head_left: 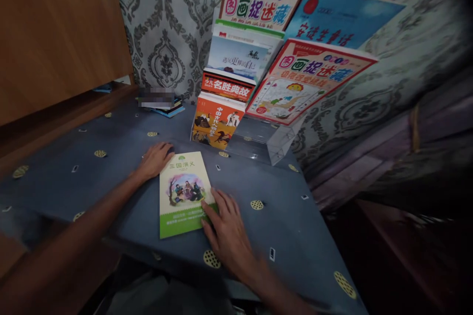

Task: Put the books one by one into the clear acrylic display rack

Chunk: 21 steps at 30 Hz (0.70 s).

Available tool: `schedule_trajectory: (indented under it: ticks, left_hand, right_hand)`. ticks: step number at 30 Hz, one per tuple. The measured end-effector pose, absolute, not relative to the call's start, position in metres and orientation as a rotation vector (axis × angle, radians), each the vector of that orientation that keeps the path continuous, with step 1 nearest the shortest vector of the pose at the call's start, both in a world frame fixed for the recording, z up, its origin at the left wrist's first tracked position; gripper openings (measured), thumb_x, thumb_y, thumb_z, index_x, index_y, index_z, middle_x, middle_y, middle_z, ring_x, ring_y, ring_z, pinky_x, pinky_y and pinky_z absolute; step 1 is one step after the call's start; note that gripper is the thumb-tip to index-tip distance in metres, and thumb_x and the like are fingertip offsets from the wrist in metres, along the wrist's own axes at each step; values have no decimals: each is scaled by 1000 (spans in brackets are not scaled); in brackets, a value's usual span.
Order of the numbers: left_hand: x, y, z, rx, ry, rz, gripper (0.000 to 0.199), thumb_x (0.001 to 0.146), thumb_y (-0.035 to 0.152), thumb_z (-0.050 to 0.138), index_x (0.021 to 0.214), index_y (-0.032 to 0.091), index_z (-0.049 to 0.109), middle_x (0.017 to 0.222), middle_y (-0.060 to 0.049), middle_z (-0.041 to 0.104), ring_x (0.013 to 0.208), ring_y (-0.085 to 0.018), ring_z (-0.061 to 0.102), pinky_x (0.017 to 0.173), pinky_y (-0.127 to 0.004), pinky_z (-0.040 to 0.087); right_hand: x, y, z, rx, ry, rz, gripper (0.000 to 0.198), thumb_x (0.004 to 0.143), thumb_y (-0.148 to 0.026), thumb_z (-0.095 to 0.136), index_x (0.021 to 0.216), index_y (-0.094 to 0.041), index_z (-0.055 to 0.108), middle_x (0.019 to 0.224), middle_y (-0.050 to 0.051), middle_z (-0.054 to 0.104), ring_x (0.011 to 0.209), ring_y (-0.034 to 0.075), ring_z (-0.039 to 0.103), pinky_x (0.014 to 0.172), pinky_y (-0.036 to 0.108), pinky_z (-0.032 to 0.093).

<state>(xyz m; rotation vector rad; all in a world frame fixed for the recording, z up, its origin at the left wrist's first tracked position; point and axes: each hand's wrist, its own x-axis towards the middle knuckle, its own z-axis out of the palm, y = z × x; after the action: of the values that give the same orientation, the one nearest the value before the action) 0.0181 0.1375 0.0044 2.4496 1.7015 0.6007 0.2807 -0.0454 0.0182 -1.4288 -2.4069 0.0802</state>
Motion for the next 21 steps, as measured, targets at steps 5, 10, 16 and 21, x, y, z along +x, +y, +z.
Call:
schedule_trajectory:
  ticks: [5, 10, 16, 21]
  left_hand:
    - [19, 135, 5, 2459, 1681, 621, 39, 101, 33, 38, 123, 12, 61, 122, -18, 65, 116, -32, 60, 104, -48, 45]
    - [18, 137, 3, 2425, 1710, 667, 33, 100, 29, 39, 122, 14, 60, 121, -16, 66, 115, -30, 60, 102, -46, 47]
    - [15, 141, -4, 2346, 1784, 727, 30, 99, 25, 41, 123, 16, 57, 120, -14, 67, 116, -27, 60, 103, -43, 47]
    - [16, 141, -6, 2355, 1803, 715, 32, 100, 27, 39, 123, 14, 57, 123, -16, 66, 117, -29, 59, 105, -45, 45]
  right_hand:
    - [251, 5, 33, -967, -2812, 313, 46, 105, -32, 44, 149, -20, 48, 158, 8, 46, 151, 21, 35, 125, 45, 28]
    - [217, 65, 24, -827, -2910, 279, 52, 105, -44, 45, 152, -22, 44, 162, 9, 38, 153, 22, 29, 126, 49, 21]
    - [218, 118, 16, -915, -2840, 256, 55, 105, -46, 44, 153, -21, 42, 162, 11, 38, 153, 21, 29, 125, 46, 23]
    - [230, 138, 8, -1179, -2696, 291, 56, 106, -39, 39, 154, -11, 40, 160, 15, 39, 153, 23, 29, 126, 47, 21]
